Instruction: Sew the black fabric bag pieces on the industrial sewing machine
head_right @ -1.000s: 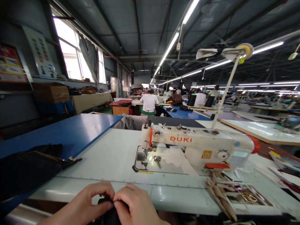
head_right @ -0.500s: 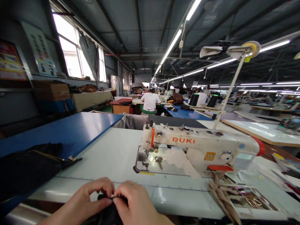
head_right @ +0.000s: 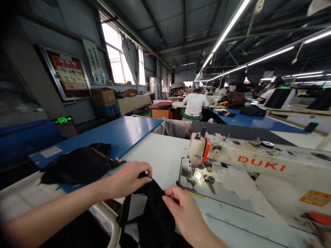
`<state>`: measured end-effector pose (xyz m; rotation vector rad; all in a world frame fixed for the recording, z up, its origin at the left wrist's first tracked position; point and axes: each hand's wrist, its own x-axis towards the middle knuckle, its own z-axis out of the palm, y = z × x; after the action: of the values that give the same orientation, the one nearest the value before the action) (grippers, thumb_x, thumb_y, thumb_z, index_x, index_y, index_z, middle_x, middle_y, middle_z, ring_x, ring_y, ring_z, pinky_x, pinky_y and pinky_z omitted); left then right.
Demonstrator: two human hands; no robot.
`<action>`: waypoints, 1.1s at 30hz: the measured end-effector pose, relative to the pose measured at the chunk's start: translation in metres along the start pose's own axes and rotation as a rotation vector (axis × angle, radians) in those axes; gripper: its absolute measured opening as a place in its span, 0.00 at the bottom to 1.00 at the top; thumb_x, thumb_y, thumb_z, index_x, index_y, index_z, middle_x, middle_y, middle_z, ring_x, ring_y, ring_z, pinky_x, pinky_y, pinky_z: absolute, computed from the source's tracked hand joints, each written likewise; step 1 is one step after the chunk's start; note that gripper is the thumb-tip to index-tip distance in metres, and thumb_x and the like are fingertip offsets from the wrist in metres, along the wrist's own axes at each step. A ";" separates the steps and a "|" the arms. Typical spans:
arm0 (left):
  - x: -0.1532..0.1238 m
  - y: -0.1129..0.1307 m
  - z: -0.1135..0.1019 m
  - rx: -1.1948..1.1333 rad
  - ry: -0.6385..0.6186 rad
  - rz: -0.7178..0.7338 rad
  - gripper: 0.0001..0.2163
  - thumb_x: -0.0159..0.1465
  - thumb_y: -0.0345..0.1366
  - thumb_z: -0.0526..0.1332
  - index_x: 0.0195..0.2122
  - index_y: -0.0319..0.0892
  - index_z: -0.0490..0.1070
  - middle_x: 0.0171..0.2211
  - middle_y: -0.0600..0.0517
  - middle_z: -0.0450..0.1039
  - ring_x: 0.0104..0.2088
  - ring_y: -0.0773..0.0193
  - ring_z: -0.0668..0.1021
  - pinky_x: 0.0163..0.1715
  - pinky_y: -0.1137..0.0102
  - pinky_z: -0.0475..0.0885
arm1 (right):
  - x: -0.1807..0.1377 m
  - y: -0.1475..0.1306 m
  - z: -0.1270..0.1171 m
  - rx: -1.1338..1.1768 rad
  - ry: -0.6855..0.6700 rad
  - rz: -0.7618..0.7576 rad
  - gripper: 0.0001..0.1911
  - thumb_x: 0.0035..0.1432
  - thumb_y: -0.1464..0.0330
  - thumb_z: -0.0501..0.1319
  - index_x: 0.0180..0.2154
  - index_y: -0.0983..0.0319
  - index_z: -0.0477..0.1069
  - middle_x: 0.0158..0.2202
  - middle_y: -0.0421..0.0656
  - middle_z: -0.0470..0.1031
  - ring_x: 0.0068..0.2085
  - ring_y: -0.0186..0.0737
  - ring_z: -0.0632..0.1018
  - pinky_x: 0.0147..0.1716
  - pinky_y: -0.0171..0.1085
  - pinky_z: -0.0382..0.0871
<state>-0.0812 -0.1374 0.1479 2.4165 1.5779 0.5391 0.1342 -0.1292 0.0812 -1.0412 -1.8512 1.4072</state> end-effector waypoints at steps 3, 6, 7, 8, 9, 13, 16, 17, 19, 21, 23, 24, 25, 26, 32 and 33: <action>0.012 0.002 -0.024 0.340 -0.008 0.137 0.03 0.63 0.33 0.55 0.33 0.41 0.66 0.32 0.53 0.72 0.35 0.62 0.73 0.36 0.68 0.62 | 0.016 -0.006 0.025 0.161 0.068 -0.048 0.13 0.55 0.59 0.58 0.26 0.61 0.62 0.21 0.35 0.59 0.24 0.33 0.62 0.23 0.32 0.56; 0.032 0.012 -0.055 0.644 0.001 0.285 0.04 0.64 0.31 0.54 0.32 0.40 0.66 0.31 0.49 0.70 0.35 0.59 0.72 0.36 0.65 0.60 | 0.038 -0.024 0.057 0.433 0.160 -0.120 0.17 0.52 0.56 0.61 0.26 0.60 0.58 0.21 0.33 0.55 0.24 0.31 0.61 0.22 0.31 0.57; 0.042 0.014 -0.062 0.712 0.002 0.328 0.04 0.63 0.30 0.54 0.32 0.39 0.66 0.31 0.49 0.70 0.36 0.59 0.72 0.37 0.65 0.59 | 0.047 -0.029 0.066 0.576 0.148 -0.118 0.19 0.50 0.55 0.62 0.26 0.59 0.57 0.21 0.32 0.54 0.23 0.30 0.61 0.23 0.31 0.58; 0.052 0.015 -0.064 0.762 0.001 0.364 0.04 0.63 0.29 0.54 0.32 0.39 0.66 0.30 0.49 0.70 0.36 0.59 0.72 0.38 0.64 0.59 | 0.057 -0.032 0.073 0.713 0.117 -0.090 0.20 0.49 0.54 0.63 0.27 0.59 0.56 0.21 0.31 0.54 0.23 0.30 0.61 0.24 0.31 0.61; 0.063 0.013 -0.062 0.797 -0.004 0.397 0.05 0.63 0.28 0.54 0.31 0.39 0.66 0.30 0.49 0.70 0.36 0.58 0.72 0.38 0.64 0.59 | 0.066 -0.032 0.078 0.822 0.131 -0.058 0.20 0.48 0.54 0.64 0.27 0.59 0.56 0.21 0.31 0.56 0.23 0.30 0.63 0.26 0.32 0.64; 0.103 -0.012 0.003 0.769 -0.061 0.501 0.05 0.63 0.26 0.54 0.32 0.38 0.67 0.30 0.48 0.71 0.36 0.58 0.72 0.42 0.61 0.59 | 0.084 0.004 0.070 0.918 0.295 0.271 0.20 0.46 0.60 0.67 0.25 0.59 0.55 0.20 0.31 0.60 0.22 0.28 0.66 0.28 0.32 0.68; 0.120 -0.033 0.078 0.546 -0.107 0.455 0.01 0.62 0.29 0.57 0.34 0.39 0.67 0.33 0.48 0.72 0.38 0.59 0.72 0.47 0.61 0.57 | 0.072 0.043 0.041 0.863 0.355 0.433 0.18 0.48 0.65 0.67 0.23 0.59 0.56 0.17 0.32 0.61 0.19 0.28 0.67 0.24 0.31 0.68; 0.123 -0.036 0.099 0.458 -0.105 0.416 0.01 0.62 0.31 0.57 0.35 0.40 0.67 0.35 0.49 0.72 0.39 0.59 0.72 0.48 0.61 0.57 | 0.065 0.053 0.030 0.847 0.362 0.466 0.17 0.48 0.66 0.66 0.23 0.60 0.56 0.18 0.33 0.63 0.19 0.29 0.69 0.24 0.31 0.68; 0.128 -0.037 0.131 0.309 -0.083 0.364 0.01 0.63 0.32 0.57 0.34 0.41 0.66 0.36 0.51 0.71 0.40 0.61 0.72 0.50 0.62 0.57 | 0.051 0.066 0.007 0.818 0.364 0.507 0.15 0.48 0.67 0.67 0.25 0.60 0.59 0.20 0.35 0.68 0.22 0.32 0.74 0.24 0.33 0.69; 0.132 -0.033 0.147 0.203 -0.061 0.352 0.02 0.63 0.33 0.57 0.34 0.41 0.66 0.37 0.51 0.71 0.41 0.61 0.71 0.51 0.63 0.56 | 0.040 0.071 -0.012 0.771 0.345 0.538 0.12 0.49 0.67 0.66 0.27 0.61 0.62 0.22 0.38 0.71 0.25 0.36 0.77 0.25 0.33 0.70; 0.136 -0.028 0.151 0.143 -0.061 0.361 0.03 0.62 0.34 0.58 0.33 0.41 0.67 0.36 0.52 0.70 0.42 0.61 0.71 0.50 0.63 0.56 | 0.034 0.071 -0.025 0.678 0.293 0.563 0.10 0.51 0.66 0.64 0.28 0.62 0.63 0.25 0.41 0.74 0.27 0.38 0.79 0.24 0.33 0.70; 0.138 -0.026 0.151 0.127 -0.069 0.365 0.03 0.62 0.34 0.59 0.33 0.42 0.67 0.36 0.52 0.70 0.42 0.61 0.70 0.50 0.64 0.57 | 0.033 0.071 -0.030 0.613 0.255 0.567 0.09 0.53 0.65 0.63 0.29 0.62 0.64 0.26 0.43 0.75 0.28 0.38 0.79 0.24 0.33 0.69; 0.140 -0.025 0.150 0.117 -0.079 0.367 0.03 0.62 0.34 0.59 0.33 0.42 0.67 0.36 0.53 0.70 0.41 0.61 0.70 0.49 0.64 0.57 | 0.032 0.071 -0.033 0.522 0.209 0.560 0.08 0.55 0.64 0.60 0.30 0.62 0.64 0.27 0.44 0.76 0.28 0.38 0.79 0.24 0.32 0.69; 0.141 -0.025 0.150 0.110 -0.086 0.368 0.02 0.62 0.34 0.59 0.33 0.42 0.67 0.36 0.53 0.70 0.41 0.62 0.70 0.49 0.65 0.58 | 0.032 0.071 -0.036 0.420 0.161 0.544 0.08 0.57 0.64 0.58 0.30 0.62 0.63 0.27 0.44 0.76 0.27 0.38 0.79 0.23 0.32 0.69; 0.143 -0.024 0.151 0.105 -0.078 0.374 0.01 0.60 0.31 0.59 0.32 0.42 0.67 0.35 0.53 0.70 0.40 0.62 0.70 0.48 0.65 0.58 | 0.033 0.078 -0.049 0.045 0.062 0.437 0.07 0.57 0.70 0.53 0.27 0.62 0.64 0.22 0.39 0.72 0.20 0.35 0.73 0.21 0.33 0.63; 0.144 -0.023 0.151 0.103 -0.079 0.378 0.01 0.60 0.31 0.59 0.32 0.42 0.67 0.34 0.53 0.70 0.40 0.62 0.70 0.48 0.65 0.58 | 0.032 0.079 -0.053 -0.042 0.096 0.382 0.06 0.55 0.73 0.54 0.27 0.61 0.65 0.22 0.39 0.71 0.21 0.35 0.73 0.23 0.34 0.64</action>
<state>0.0133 0.0076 0.0289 2.7957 1.1468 0.4242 0.1789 -0.0643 0.0193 -1.5173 -1.6782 1.5003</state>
